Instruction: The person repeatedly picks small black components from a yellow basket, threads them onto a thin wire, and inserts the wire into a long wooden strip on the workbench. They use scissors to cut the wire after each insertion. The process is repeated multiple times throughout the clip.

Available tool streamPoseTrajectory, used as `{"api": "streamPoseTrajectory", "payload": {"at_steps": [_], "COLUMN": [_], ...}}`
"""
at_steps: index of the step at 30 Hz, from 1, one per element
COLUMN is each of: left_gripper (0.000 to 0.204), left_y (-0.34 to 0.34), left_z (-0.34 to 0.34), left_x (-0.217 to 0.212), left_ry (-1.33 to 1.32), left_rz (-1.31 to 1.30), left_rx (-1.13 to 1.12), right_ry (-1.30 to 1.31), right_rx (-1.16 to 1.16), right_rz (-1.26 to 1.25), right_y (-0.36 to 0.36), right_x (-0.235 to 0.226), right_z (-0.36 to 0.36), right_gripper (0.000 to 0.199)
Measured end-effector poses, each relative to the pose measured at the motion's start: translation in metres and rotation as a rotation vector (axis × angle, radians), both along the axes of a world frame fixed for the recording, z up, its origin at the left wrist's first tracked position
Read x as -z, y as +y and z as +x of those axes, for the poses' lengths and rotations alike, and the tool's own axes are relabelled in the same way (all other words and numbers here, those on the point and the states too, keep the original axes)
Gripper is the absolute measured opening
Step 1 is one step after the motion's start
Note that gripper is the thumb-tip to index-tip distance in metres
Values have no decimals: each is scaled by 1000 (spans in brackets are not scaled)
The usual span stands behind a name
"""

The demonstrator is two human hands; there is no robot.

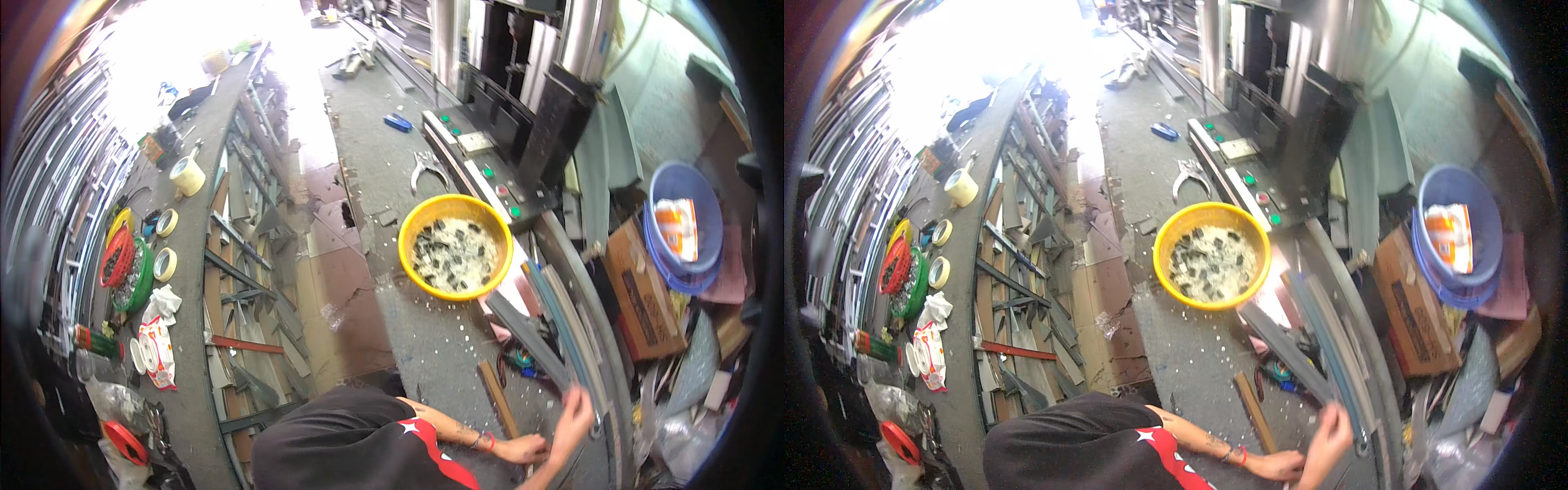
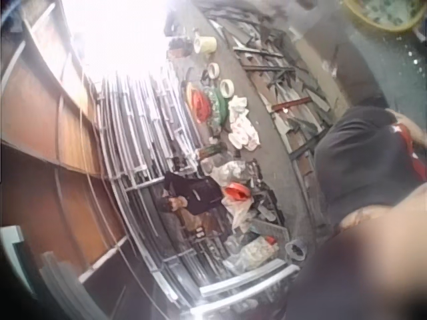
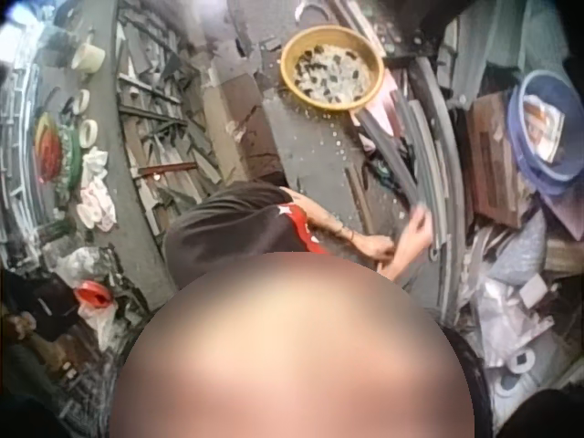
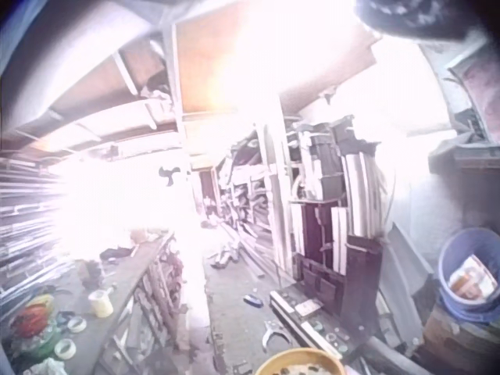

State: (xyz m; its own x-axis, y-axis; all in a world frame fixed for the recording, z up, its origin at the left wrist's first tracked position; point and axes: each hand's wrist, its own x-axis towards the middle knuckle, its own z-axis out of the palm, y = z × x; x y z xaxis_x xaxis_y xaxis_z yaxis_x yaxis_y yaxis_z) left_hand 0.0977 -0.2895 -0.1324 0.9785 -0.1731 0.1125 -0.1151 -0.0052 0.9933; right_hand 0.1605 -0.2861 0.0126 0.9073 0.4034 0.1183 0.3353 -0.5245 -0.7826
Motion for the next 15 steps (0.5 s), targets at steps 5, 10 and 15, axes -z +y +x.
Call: {"api": "streamPoseTrajectory", "payload": {"at_steps": [5,10,15], "left_gripper": [24,23,29], "left_y": [2,2,4], "left_z": [10,6,3], "left_x": [-10,-13,-20], "left_ry": [-115,-159,-119], "left_rz": [-49,-114,-66], "left_rx": [-34,-215,-218], "right_ry": [-37,-55,-65], "right_rx": [112,42,5], "right_rz": [-571,-152,108], "right_y": [-102,-109,-121], "right_x": [14,59,94], "right_z": [-46,-33,-9], "right_gripper": [43,27,20]}}
